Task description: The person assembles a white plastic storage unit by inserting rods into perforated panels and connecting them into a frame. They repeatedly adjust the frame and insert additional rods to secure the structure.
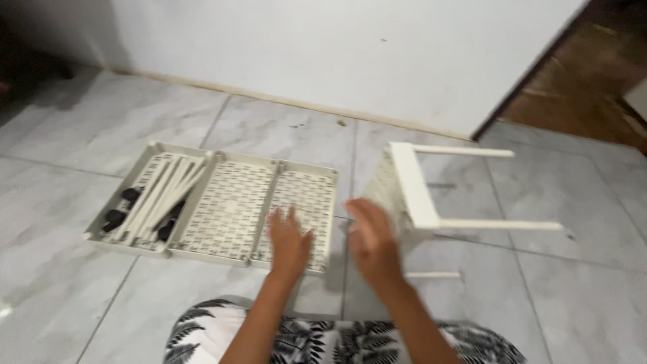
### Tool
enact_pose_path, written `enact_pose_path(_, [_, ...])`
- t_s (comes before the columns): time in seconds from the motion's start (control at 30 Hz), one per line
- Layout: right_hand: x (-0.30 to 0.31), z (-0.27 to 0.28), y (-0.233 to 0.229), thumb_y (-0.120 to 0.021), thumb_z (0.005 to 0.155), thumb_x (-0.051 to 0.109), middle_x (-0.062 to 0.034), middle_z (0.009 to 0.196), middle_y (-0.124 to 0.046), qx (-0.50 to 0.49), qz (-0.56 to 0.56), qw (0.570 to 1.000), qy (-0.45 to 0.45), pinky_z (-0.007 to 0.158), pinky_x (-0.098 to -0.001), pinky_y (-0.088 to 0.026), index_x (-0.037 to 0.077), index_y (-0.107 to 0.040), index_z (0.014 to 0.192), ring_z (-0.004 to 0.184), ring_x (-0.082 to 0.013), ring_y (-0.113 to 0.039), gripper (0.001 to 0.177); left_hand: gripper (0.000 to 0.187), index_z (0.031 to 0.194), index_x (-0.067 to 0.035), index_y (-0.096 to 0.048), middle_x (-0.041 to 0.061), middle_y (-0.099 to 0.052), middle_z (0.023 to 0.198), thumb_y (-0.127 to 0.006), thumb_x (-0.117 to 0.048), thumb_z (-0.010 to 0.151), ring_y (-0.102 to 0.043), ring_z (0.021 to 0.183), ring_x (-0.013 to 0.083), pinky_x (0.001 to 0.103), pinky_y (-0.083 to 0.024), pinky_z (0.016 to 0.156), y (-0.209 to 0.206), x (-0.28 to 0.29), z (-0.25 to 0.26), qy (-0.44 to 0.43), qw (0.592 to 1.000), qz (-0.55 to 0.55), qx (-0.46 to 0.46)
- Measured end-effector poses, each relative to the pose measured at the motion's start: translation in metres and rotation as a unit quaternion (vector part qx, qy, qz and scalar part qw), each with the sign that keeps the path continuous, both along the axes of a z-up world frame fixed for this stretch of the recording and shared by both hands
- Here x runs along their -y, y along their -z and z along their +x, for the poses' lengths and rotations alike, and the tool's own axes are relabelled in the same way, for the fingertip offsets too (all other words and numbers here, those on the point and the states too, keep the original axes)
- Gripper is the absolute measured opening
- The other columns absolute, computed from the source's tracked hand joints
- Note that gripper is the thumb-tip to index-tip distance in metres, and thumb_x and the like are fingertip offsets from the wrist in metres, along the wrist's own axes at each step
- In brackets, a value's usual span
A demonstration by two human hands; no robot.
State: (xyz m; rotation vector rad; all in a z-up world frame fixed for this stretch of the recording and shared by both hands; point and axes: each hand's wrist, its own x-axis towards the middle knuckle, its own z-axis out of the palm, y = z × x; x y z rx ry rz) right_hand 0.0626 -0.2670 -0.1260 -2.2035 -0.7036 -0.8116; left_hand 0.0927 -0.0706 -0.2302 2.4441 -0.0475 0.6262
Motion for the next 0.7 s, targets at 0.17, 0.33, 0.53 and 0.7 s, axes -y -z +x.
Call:
enact_pose_path(0.17, [0.092, -0.019, -0.083, -0.054, 0.086, -0.005, -0.0131, 0.122, -0.067, 0.055, -0.029, 0.981, 0.182, 0.106, -0.0493, -0.044, 0.005, -0.064, 0.122, 0.103, -0.0343, -0.061, 0.039, 0.069, 0.157, -0.005, -0.030, 0.033, -0.013, 0.166, -0.064, -0.026, 0.100, -0.017, 0.152, 0.0499, 0.052, -0.023, 0.121, -0.107, 0.120, -0.009, 0.198, 0.948, -0.247, -0.024])
enact_pose_path(0.33, [0.123, -0.016, -0.078, -0.072, 0.079, 0.011, -0.0115, 0.100, -0.065, 0.022, -0.188, 0.962, 0.194, 0.097, -0.0512, -0.039, 0.007, -0.065, 0.104, 0.097, -0.0360, -0.060, 0.026, 0.058, 0.136, -0.018, -0.060, 0.032, -0.004, 0.160, -0.084, -0.027, 0.085, -0.018, 0.146, 0.0540, 0.052, -0.034, 0.114, -0.169, 0.184, -0.037, 0.192, 0.963, -0.185, -0.044])
enact_pose_path(0.53, [0.109, 0.014, -0.059, -0.079, 0.074, 0.019, -0.0090, 0.074, -0.071, -0.028, -0.242, 0.938, 0.245, 0.059, -0.0443, -0.051, 0.008, -0.071, 0.085, 0.066, -0.0300, -0.068, 0.018, 0.045, 0.125, -0.022, -0.064, 0.023, -0.012, 0.167, -0.082, -0.011, 0.086, -0.043, 0.143, 0.0433, 0.042, -0.055, 0.098, -0.175, 0.142, -0.010, 0.313, 0.929, -0.190, -0.054])
enact_pose_path(0.7, [0.096, 0.034, -0.053, -0.076, 0.081, 0.024, -0.0140, 0.071, -0.073, -0.111, -0.274, 0.911, 0.286, 0.056, -0.0443, -0.055, 0.013, -0.076, 0.077, 0.064, -0.0320, -0.072, 0.012, 0.061, 0.133, -0.029, -0.058, 0.019, -0.007, 0.170, -0.071, 0.004, 0.083, -0.057, 0.132, 0.0376, 0.038, -0.058, 0.094, -0.175, 0.121, 0.000, 0.326, 0.927, -0.146, -0.116])
